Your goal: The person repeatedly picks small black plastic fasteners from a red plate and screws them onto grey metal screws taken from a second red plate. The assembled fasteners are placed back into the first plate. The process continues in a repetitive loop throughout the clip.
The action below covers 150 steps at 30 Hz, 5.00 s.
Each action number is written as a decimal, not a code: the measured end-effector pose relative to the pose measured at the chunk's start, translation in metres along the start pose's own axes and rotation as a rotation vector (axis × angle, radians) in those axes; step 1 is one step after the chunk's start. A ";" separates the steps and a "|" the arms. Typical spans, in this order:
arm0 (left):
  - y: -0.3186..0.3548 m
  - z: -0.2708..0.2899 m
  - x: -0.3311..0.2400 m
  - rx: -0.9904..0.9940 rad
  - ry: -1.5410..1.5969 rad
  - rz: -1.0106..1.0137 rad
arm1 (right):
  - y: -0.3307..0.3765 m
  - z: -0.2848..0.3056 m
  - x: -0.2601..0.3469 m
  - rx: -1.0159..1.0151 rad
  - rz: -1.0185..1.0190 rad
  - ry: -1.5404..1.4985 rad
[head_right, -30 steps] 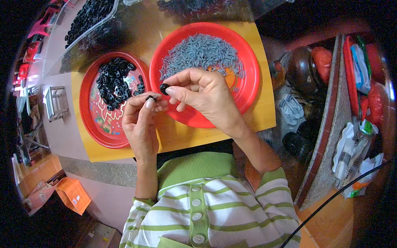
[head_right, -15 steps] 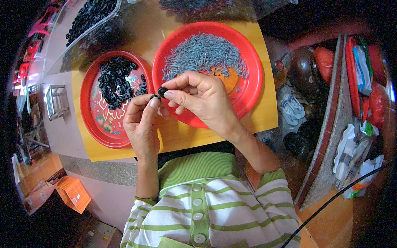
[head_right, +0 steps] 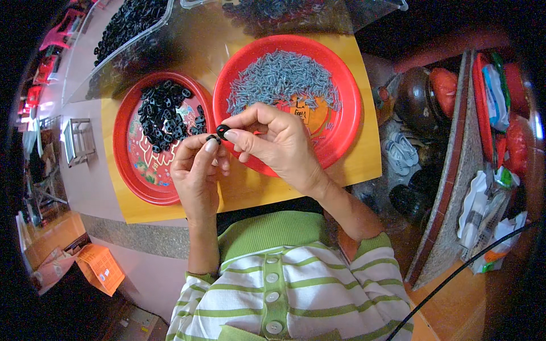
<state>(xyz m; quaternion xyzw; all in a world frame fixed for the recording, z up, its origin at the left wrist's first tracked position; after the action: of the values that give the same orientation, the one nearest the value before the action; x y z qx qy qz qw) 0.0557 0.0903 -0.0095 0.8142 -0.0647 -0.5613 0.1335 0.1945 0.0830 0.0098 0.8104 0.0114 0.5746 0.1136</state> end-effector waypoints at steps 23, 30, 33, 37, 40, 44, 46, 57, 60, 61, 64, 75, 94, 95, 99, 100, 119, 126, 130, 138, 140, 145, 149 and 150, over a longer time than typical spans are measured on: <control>0.004 -0.004 -0.013 -0.009 -0.182 -0.235 | 0.002 0.005 -0.008 -0.056 -0.079 -0.078; 0.002 -0.001 -0.007 0.008 -0.103 -0.075 | 0.004 0.003 -0.002 -0.060 -0.003 -0.041; 0.002 -0.002 -0.007 0.021 -0.096 -0.095 | 0.005 0.003 -0.001 -0.061 0.003 -0.035; 0.002 -0.004 -0.006 0.025 -0.097 -0.087 | 0.005 0.000 -0.001 -0.057 0.056 -0.041; 0.003 -0.005 -0.005 0.027 -0.081 -0.079 | 0.005 0.001 -0.002 -0.049 0.090 -0.038; 0.003 -0.007 -0.003 0.043 -0.030 -0.041 | 0.005 0.001 -0.001 -0.054 0.094 -0.039; 0.004 -0.009 -0.004 0.048 -0.007 -0.019 | 0.005 0.000 0.000 -0.036 0.108 -0.040; 0.004 -0.014 -0.005 0.078 0.062 -0.056 | 0.006 -0.006 0.002 -0.046 0.118 -0.126; 0.004 -0.015 -0.006 0.097 0.085 -0.055 | 0.009 -0.005 0.013 -0.074 0.251 0.108; 0.004 -0.014 -0.007 0.099 0.081 -0.052 | 0.010 -0.007 0.016 -0.086 0.294 0.196; -0.002 -0.002 0.004 0.041 0.206 -0.004 | 0.014 -0.014 0.032 -0.095 0.472 0.435; 0.006 -0.012 0.013 -0.029 0.374 0.129 | 0.019 -0.016 0.042 -0.138 0.692 0.639; 0.007 -0.017 0.015 0.081 0.133 0.050 | 0.025 -0.002 0.050 -0.093 0.775 0.693; 0.007 -0.017 0.015 0.096 0.132 0.064 | 0.024 -0.001 0.049 -0.079 0.752 0.669; 0.009 -0.023 0.006 0.106 0.125 -0.024 | 0.021 0.004 0.042 -0.064 0.589 0.598; 0.009 -0.026 0.002 0.096 0.122 -0.082 | 0.021 0.004 0.043 -0.057 0.591 0.579; 0.013 -0.021 -0.006 0.237 0.027 -0.471 | 0.020 0.003 0.032 0.066 0.428 0.462; 0.011 -0.014 -0.006 0.201 -0.023 -0.475 | 0.018 -0.001 0.029 0.022 0.447 0.442; 0.013 -0.008 -0.014 0.184 -0.080 -0.565 | 0.016 -0.008 0.024 0.049 0.378 0.429; -0.002 0.032 -0.048 -0.087 -0.280 -0.414 | -0.037 0.023 0.107 -0.304 0.623 0.680; -0.007 0.060 -0.060 -0.163 -0.533 -0.453 | -0.078 0.073 0.136 -0.385 0.825 0.481; -0.010 0.068 -0.062 -0.090 -0.889 -0.502 | -0.067 0.047 0.178 -0.505 1.057 1.222; -0.012 0.059 -0.049 -0.044 -0.972 -0.445 | -0.068 0.061 0.179 -0.671 1.092 1.149; -0.012 0.057 -0.050 -0.043 -0.981 -0.491 | -0.070 0.068 0.176 -0.644 0.922 1.016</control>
<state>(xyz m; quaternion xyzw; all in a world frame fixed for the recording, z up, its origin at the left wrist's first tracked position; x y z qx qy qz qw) -0.0160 0.1059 0.0124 0.4453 0.0842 -0.8909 -0.0305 0.3253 0.1657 0.1381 0.2953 -0.4459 0.8418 0.0737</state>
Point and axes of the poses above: each hand's wrist, its own y-axis away from the middle knuckle, its own z-axis out of the back of the hand, x = y × z, the point moved 8 cm from there along -y, towards the middle knuckle, and after that the axes turned 11 degrees about -x, right-handed, at the moved point
